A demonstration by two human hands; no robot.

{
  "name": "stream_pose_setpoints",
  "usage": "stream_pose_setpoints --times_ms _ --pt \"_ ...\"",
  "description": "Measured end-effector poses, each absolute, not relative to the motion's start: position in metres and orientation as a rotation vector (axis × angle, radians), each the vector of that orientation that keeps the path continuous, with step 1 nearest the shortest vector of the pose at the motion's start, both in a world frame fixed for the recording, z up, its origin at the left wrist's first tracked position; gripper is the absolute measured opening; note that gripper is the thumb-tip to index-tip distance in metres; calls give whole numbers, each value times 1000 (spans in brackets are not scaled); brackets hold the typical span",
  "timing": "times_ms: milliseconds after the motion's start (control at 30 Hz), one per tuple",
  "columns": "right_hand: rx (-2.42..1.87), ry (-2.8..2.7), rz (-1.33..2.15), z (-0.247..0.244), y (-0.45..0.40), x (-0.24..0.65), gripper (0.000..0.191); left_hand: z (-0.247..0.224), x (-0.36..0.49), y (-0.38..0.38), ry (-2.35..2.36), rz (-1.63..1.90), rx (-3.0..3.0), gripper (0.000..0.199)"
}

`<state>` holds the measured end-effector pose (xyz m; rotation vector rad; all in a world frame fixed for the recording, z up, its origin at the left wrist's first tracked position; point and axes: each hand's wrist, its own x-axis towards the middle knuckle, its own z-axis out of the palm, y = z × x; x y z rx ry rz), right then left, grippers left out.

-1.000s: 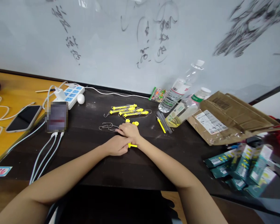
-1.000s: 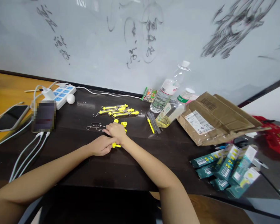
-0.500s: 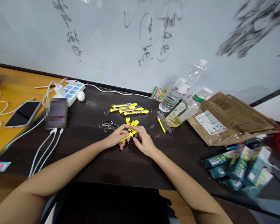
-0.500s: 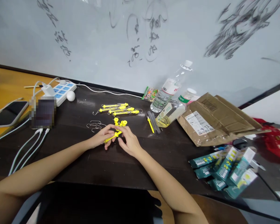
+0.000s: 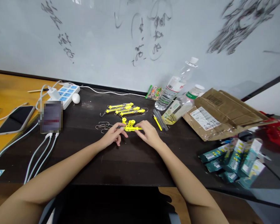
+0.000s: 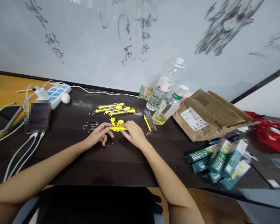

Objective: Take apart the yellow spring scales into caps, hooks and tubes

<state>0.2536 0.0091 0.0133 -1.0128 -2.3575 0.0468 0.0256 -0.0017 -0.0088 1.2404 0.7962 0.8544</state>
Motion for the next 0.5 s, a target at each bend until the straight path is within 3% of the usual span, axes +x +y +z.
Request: stream_pose_setpoints --times_ms 200,500 --pt "-1651 -1782 -245 2 42 299 23 -6 25 -2 835 874 1233 40" --pt "-1980 -1984 -651 -14 48 302 20 -10 26 -5 797 804 1424 32"
